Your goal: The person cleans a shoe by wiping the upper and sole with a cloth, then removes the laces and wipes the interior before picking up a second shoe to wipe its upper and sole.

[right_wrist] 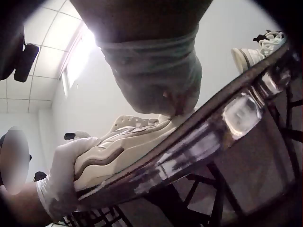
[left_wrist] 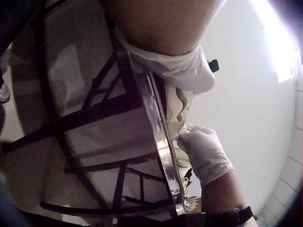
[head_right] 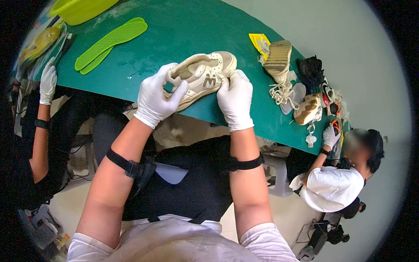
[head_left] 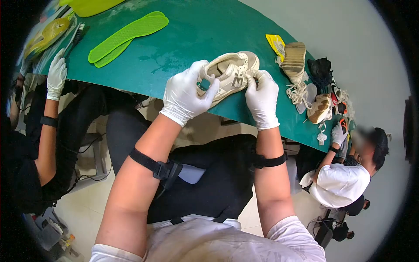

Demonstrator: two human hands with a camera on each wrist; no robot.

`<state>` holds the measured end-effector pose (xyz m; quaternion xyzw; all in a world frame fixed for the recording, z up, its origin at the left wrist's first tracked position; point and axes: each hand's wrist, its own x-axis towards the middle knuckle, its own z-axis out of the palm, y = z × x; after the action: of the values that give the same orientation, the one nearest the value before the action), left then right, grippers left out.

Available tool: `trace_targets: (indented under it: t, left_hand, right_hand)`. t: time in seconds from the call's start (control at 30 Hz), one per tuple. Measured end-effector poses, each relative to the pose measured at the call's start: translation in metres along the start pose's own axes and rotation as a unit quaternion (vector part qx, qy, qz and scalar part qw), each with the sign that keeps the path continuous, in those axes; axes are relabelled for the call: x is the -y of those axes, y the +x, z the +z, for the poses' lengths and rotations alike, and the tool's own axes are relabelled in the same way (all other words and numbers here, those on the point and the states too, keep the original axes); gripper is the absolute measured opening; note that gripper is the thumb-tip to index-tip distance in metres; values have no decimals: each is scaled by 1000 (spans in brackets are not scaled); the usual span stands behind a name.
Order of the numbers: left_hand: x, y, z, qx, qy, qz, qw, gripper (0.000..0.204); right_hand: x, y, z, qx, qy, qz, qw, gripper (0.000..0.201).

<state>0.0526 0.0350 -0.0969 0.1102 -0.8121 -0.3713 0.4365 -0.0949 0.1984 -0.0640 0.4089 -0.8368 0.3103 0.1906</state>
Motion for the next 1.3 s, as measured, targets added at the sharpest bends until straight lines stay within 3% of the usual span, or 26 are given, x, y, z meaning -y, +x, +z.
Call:
trace_targets:
  t: [0.1, 0.13, 0.23, 0.43, 0.5, 0.53, 0.57, 0.63, 0.7, 0.8, 0.83, 0.9, 0.97, 1.07, 1.1, 1.13, 1.17, 1.3]
  left_hand:
    - [-2, 0, -2, 10, 5, -8, 1000, 35]
    - [-2, 1, -2, 9, 5, -7, 1000, 35]
    - [-3, 1, -3, 14, 16, -13, 1000, 35]
    - [-3, 1, -5, 31, 13, -26, 999, 37]
    - [-5, 0, -6, 21, 7, -32, 999, 37]
    - [-6, 1, -6, 22, 3, -39, 999, 38]
    - [-5, 2, -5, 21, 2, -37, 999, 38]
    - [-3, -1, -3, 16, -3, -55, 998, 37]
    - [-4, 0, -5, 20, -13, -66, 998, 36]
    - [-3, 3, -5, 23, -44, -89, 995, 34]
    - [-3, 3, -5, 20, -66, -105, 992, 33]
    - [-4, 5, -6, 24, -62, -110, 992, 32]
    - [-3, 5, -5, 25, -58, -118, 991, 32]
    - [1, 3, 2, -14, -35, -87, 996, 27]
    - [1, 4, 3, -20, -29, -84, 996, 27]
    - [0, 3, 3, -24, -24, -80, 996, 28]
    - [-1, 3, 3, -19, -23, -80, 996, 28]
    - [-3, 4, 0, -10, -29, -111, 993, 30]
  right_hand:
    - [16, -14, 4, -17, 44, -11, 999, 7]
    - [23, -19, 7, -39, 58, -63, 996, 9]
    - [51, -41, 20, -96, 49, 6, 994, 9]
    - [91, -53, 16, -50, 108, 9, 993, 10]
    - [88, -55, 4, -8, 263, 108, 959, 11]
    - [78, -56, 2, 41, 428, 205, 879, 11]
    - [69, -52, -11, 102, 439, 244, 859, 12]
    - [49, -37, -29, 82, 365, 266, 888, 14]
    - [7, -18, -19, -44, 308, 295, 903, 17]
    - [-55, 12, -1, -30, 232, 242, 942, 18]
    - [-54, 15, 2, -31, 233, 244, 941, 18]
    - [-51, 18, 11, -21, 107, 159, 981, 19]
    - [-33, 7, 11, -32, 80, 158, 984, 17]
    - [-11, -23, 19, -2, 220, 206, 954, 13]
    - [1, -34, 29, -42, 266, 193, 944, 9]
    - [17, -46, 34, -53, 254, 143, 955, 6]
    - [36, -54, 37, -54, 194, 170, 965, 4]
    - [95, -78, 37, -84, 165, 123, 975, 8]
